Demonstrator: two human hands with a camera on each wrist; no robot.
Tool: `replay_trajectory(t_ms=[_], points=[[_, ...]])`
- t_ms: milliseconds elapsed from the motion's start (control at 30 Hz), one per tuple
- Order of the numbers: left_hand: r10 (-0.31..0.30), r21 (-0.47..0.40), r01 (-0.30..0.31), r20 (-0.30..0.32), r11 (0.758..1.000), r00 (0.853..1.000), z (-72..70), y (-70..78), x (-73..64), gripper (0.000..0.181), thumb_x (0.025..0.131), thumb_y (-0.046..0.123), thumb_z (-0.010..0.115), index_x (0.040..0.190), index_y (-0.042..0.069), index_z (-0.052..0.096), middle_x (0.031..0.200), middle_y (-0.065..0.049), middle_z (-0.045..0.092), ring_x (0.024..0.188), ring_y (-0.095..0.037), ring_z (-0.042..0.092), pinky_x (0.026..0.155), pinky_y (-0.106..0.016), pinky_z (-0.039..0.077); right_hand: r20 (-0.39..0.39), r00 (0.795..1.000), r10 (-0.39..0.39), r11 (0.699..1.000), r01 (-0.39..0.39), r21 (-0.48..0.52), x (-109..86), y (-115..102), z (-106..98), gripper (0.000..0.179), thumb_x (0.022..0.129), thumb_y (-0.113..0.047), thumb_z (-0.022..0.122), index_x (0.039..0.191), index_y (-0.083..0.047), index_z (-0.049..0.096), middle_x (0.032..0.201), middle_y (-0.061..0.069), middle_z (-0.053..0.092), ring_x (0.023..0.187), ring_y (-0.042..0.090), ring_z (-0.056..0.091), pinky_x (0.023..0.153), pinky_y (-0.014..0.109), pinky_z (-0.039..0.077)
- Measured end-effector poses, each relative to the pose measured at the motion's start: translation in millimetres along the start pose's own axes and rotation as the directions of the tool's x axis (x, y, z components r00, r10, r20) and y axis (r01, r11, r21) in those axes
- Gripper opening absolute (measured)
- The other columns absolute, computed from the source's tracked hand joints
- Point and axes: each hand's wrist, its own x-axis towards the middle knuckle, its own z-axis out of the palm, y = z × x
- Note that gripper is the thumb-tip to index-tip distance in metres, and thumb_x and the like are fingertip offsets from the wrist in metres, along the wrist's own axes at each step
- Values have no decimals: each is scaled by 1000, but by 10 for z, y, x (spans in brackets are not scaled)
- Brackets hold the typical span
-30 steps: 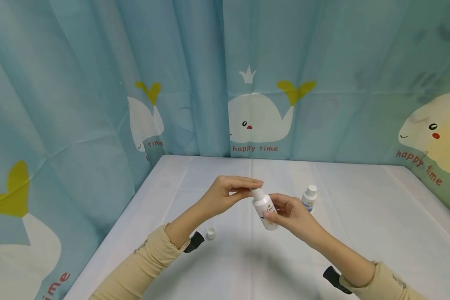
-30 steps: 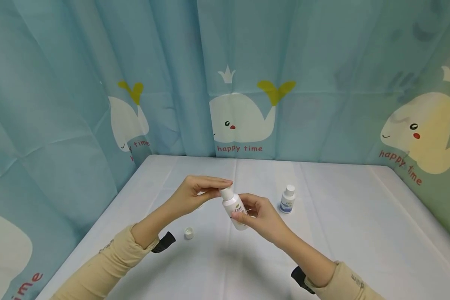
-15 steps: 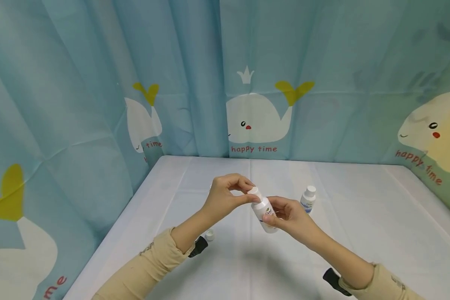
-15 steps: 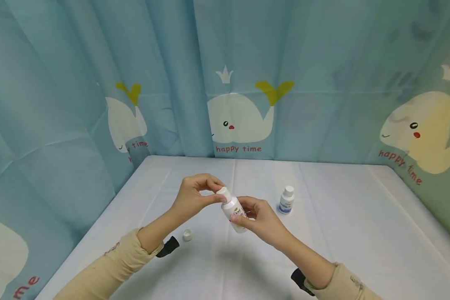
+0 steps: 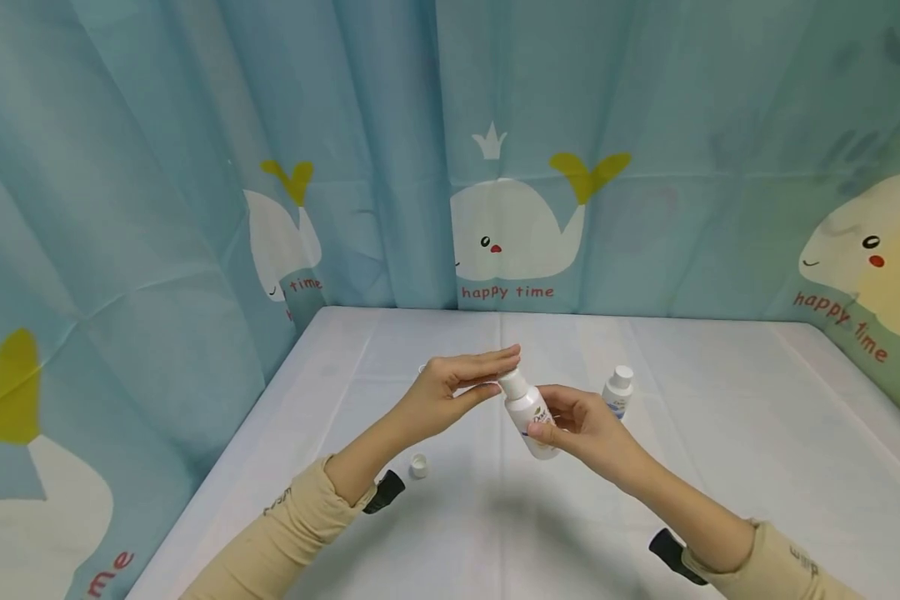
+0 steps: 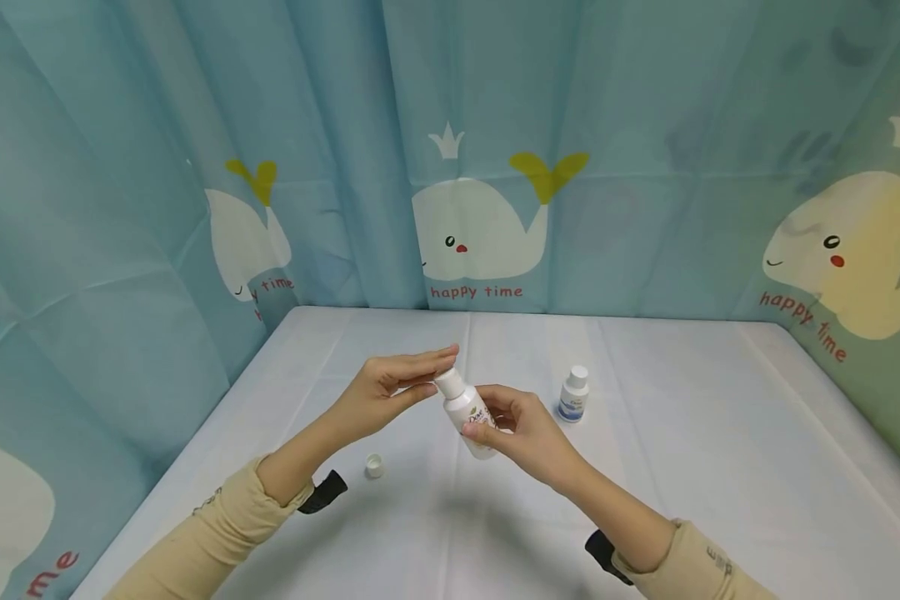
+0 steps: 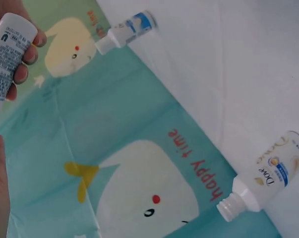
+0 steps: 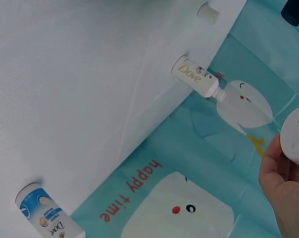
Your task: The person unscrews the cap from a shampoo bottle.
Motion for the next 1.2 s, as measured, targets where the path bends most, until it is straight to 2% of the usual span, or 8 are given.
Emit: replay_trajectory(t_ms=[100, 267, 433, 667, 800, 900, 1033, 1200], points=[[4, 8, -3, -41, 1000, 999, 13, 3, 1, 33, 85, -6, 63, 117, -11, 59, 123, -24, 59, 118, -29, 57, 92, -28, 52, -1, 1000, 8, 1000, -8, 0, 1, -1, 5, 43, 90, -15, 64, 124, 8, 53, 115, 24, 62, 92, 6, 64, 80, 24, 54], [15, 69, -3, -183, 998, 983, 68, 0, -4, 23, 75, -5, 73, 98, -8, 70, 96, -21, 70, 89, -20, 69, 78, -28, 58, 0, 1000, 14, 1000, -14, -1, -2, 15, 16, 42, 89, -16, 65, 123, 7, 54, 114, 24, 63, 91, 6, 64, 79, 24, 55], [41, 170, 9, -293, 985, 955, 132, -38, 5, 14, 71, 0, 79, 78, 0, 68, 74, -11, 66, 66, -8, 61, 62, -25, 56, 6, 1000, 20, 1000, -20, -6, 6, 33, 28, 42, 90, -16, 64, 123, 8, 54, 113, 24, 63, 89, 6, 65, 77, 23, 55], [7, 208, 68, -340, 976, 940, 136, -45, 49, 21, 71, 10, 81, 74, 3, 61, 62, -8, 51, 56, -4, 42, 49, -18, 39, 9, 1000, 24, 1000, -24, 7, 18, 33, 44, 42, 91, -17, 63, 124, 9, 54, 113, 23, 63, 89, 6, 64, 78, 23, 55], [-85, 88, 115, -285, 989, 955, 69, -69, 47, 42, 81, 37, 71, 100, 0, 66, 79, -15, 58, 66, -10, 54, 59, -18, 50, 13, 1000, 24, 1000, -24, 14, 17, 20, 43, 44, 91, -17, 63, 124, 9, 53, 113, 23, 63, 91, 7, 64, 79, 23, 54], [-143, -67, 134, -154, 989, 978, 1, -91, 34, 66, 85, 50, 59, 125, -2, 57, 113, -22, 61, 97, -24, 66, 84, -26, 56, 16, 1000, 23, 1000, -23, 19, 22, 14, 37, 44, 91, -18, 63, 125, 9, 52, 114, 23, 63, 92, 8, 64, 80, 22, 54], [-145, -230, 149, 32, 962, 989, -70, -118, 13, 57, 94, 26, 56, 137, -9, 40, 141, -25, 43, 128, -37, 47, 101, -32, 46, 14, 999, 32, 999, -32, 24, 32, 9, 31, 44, 91, -17, 63, 125, 9, 52, 115, 23, 62, 93, 8, 64, 80, 23, 54], [-98, -238, 123, 114, 964, 989, -64, -110, 15, 45, 93, -4, 52, 135, -14, 39, 142, -28, 39, 131, -38, 42, 102, -32, 45, 10, 999, 41, 999, -41, 33, 42, 0, 21, 44, 92, -17, 62, 126, 9, 51, 117, 25, 61, 93, 7, 64, 79, 23, 54]])
